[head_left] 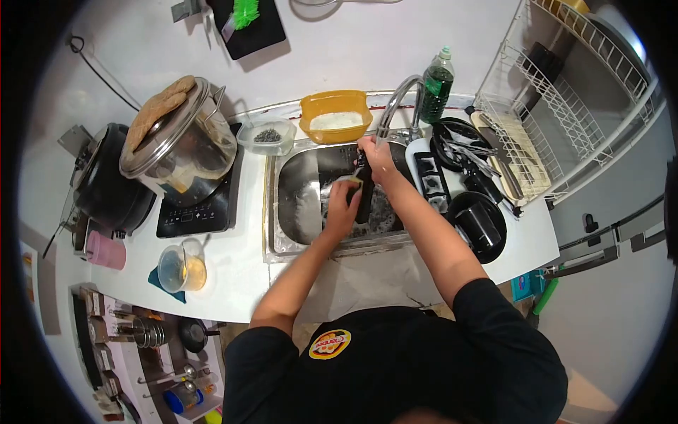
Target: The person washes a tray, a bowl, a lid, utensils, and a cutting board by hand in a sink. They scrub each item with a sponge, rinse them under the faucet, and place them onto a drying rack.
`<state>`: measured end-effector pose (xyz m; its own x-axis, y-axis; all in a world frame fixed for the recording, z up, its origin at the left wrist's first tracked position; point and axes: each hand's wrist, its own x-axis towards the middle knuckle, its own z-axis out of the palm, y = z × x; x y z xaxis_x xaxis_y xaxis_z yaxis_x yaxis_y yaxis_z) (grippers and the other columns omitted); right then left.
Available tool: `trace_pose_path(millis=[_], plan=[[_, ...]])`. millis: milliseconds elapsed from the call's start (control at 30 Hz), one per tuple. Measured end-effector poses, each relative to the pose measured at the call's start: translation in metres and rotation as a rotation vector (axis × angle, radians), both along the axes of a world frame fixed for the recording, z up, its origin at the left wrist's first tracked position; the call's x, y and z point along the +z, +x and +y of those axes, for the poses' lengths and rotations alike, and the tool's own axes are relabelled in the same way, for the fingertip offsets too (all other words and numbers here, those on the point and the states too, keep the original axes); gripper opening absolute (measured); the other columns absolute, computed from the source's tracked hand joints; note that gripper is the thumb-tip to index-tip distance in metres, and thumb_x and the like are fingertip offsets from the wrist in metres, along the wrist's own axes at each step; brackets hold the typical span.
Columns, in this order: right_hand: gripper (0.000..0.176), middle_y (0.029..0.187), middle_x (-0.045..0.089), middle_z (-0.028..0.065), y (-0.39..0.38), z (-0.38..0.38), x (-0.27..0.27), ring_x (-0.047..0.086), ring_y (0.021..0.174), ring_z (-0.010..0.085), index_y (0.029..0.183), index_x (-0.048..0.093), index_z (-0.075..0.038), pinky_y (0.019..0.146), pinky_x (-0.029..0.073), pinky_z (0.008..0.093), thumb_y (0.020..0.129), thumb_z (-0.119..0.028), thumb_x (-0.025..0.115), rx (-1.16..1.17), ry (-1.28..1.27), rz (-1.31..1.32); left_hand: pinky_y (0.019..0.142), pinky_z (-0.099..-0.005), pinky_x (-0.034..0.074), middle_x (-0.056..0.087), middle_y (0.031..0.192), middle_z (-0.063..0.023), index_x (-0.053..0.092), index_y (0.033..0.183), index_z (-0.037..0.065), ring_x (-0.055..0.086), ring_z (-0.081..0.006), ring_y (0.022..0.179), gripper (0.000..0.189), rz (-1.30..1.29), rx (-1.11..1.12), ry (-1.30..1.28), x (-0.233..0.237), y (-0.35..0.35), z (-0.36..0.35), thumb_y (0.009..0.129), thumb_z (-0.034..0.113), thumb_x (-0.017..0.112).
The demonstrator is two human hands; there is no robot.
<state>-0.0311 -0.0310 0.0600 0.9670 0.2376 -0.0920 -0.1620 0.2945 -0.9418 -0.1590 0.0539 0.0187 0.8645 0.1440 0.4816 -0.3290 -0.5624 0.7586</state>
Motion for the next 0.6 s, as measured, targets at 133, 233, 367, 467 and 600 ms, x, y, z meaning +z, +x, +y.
trace_pose_path(millis=[133,233,367,467,600], plan=[[0.012,0.062,0.05,0.0047,0.026,0.004,-0.007,0.054,0.057,0.0208,0.066,0.055,-0.005,0.049,0.045,0.0378,0.073,-0.015,0.058,-0.155,-0.238,0.195,0.086,-0.0359,0.037,0.047,0.103,-0.0151,0.048,0.107,0.002,0.047,-0.0303,0.098,0.044,-0.099,-0.057,-0.047,0.009,-0.024,-0.012,0.07,0.014,0.067],[0.009,0.068,0.054,0.0083,0.076,0.008,-0.066,0.054,0.058,0.0239,0.072,0.058,-0.008,0.05,0.045,0.0408,0.072,-0.016,0.056,-0.363,-0.099,0.465,0.078,-0.0319,0.042,0.053,0.09,-0.0123,0.051,0.1,0.0,0.053,-0.0244,0.085,0.045,-0.171,0.008,0.019,0.024,-0.014,-0.007,0.061,0.008,0.073],[0.02,0.075,0.058,0.0106,0.07,-0.03,-0.069,0.056,0.062,0.025,0.078,0.057,-0.01,0.055,0.047,0.0403,0.07,-0.028,0.056,-0.178,-0.149,0.532,0.067,-0.0287,0.044,0.059,0.079,-0.007,0.054,0.09,0.001,0.055,-0.0175,0.072,0.033,0.122,0.066,-0.172,0.051,0.002,0.011,0.064,0.009,0.073],[0.032,0.08,0.06,0.0078,0.015,-0.052,-0.016,0.059,0.072,0.0234,0.086,0.058,-0.012,0.064,0.049,0.0415,0.068,-0.039,0.056,0.048,-0.277,0.521,0.065,-0.0258,0.044,0.061,0.081,-0.0042,0.057,0.082,0.002,0.055,-0.0118,0.071,0.023,0.322,-0.024,-0.347,0.053,0.031,0.038,0.065,0.007,0.072],[0.031,0.086,0.061,0.0098,-0.014,-0.074,0.019,0.06,0.079,0.0242,0.09,0.057,-0.01,0.072,0.05,0.0458,0.07,-0.033,0.061,0.286,-0.021,0.534,0.069,-0.0301,0.046,0.061,0.085,-0.0066,0.062,0.086,0.004,0.059,-0.0172,0.078,0.024,0.604,-0.216,-0.939,0.056,0.048,0.056,0.067,0.016,0.07]])
